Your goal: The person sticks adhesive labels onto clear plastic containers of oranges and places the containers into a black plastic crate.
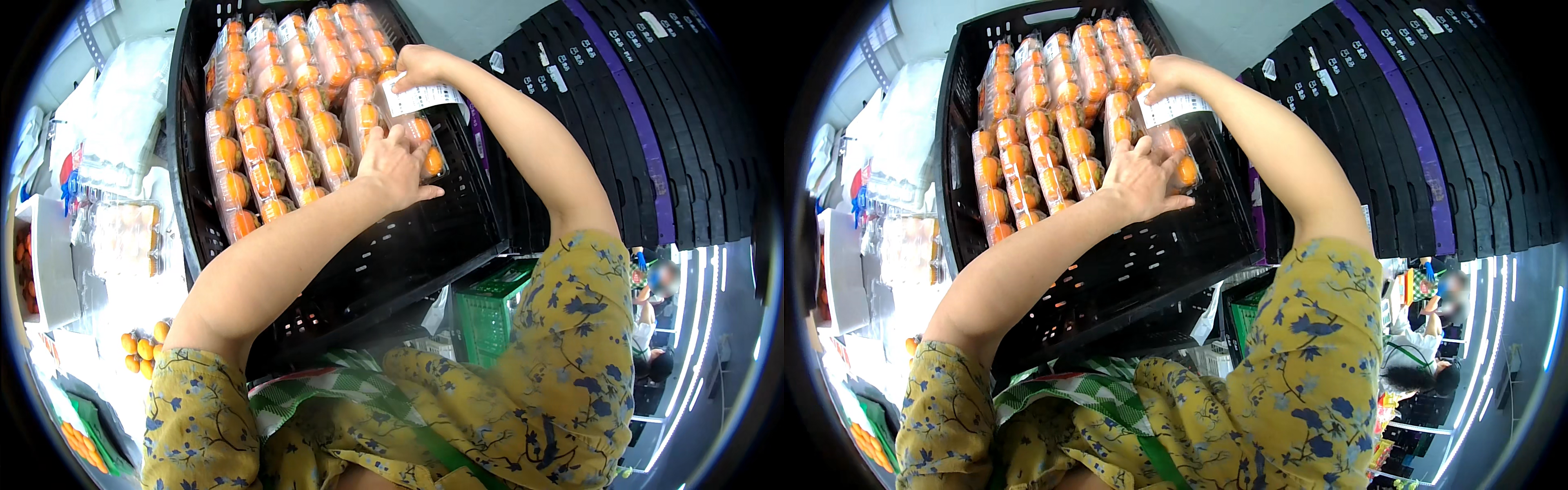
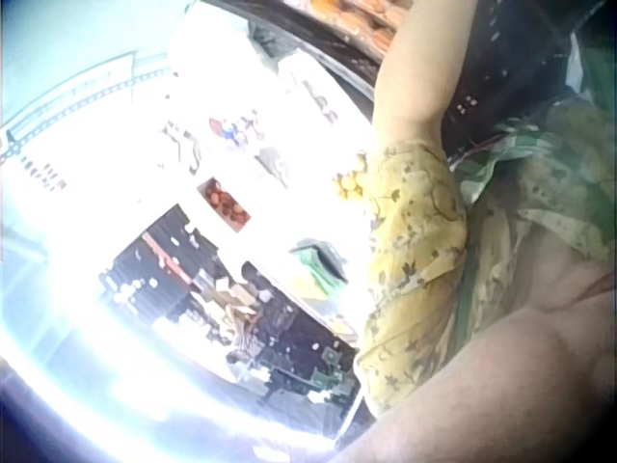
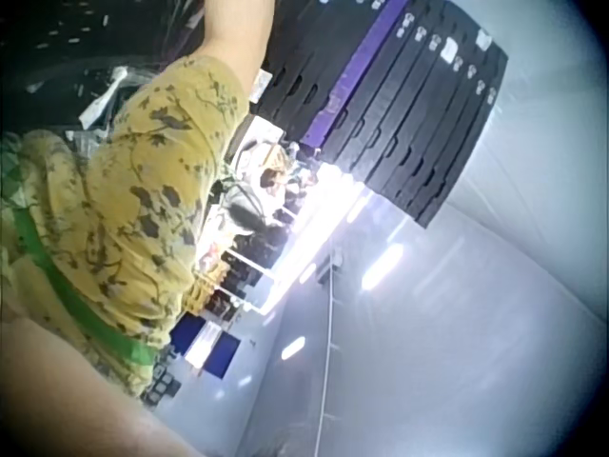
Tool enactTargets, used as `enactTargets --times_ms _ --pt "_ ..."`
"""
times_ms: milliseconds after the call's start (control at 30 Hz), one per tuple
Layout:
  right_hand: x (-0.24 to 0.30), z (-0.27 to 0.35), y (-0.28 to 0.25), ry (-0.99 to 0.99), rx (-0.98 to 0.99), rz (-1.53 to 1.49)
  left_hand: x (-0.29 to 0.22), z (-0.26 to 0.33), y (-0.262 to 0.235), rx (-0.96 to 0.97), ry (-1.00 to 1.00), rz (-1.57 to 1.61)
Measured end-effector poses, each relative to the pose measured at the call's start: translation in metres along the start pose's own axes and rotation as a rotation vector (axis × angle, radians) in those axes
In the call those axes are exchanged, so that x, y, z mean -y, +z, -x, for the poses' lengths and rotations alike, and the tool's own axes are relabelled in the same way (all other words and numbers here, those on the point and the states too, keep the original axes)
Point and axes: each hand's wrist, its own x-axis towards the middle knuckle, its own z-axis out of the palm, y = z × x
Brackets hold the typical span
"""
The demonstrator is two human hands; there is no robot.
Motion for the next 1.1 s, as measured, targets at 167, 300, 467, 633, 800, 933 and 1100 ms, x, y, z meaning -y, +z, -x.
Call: enactTargets --times_ms 167,300,467,633,800,933,1100 --pt "0.016 -0.018 -0.003 0.046 0.144 0.076 0.001 0.000 0.001 -0.006 -0.003 0.016" --pt "0.023 -0.029 0.002 0.096 0.191 0.145 0.000 0.000 0.000 0.008 -0.002 0.024" --pt "0.030 -0.027 0.002 0.123 0.153 0.186 0.000 0.001 -0.006 0.027 0.002 0.032" --pt "0.050 -0.022 0.001 0.212 0.140 0.305 0.002 0.000 -0.001 0.001 0.006 0.036" --pt "0.054 -0.019 -0.001 0.253 0.087 0.339 0.002 -0.001 -0.001 -0.008 0.011 0.024" --pt "0.024 -0.010 -0.015 0.209 0.105 0.119 0.001 -0.001 -0.003 0.013 0.014 0.019" --pt "-0.006 -0.015 -0.010 0.197 0.148 -0.018 0.001 0.000 0.002 -0.035 0.024 0.019"
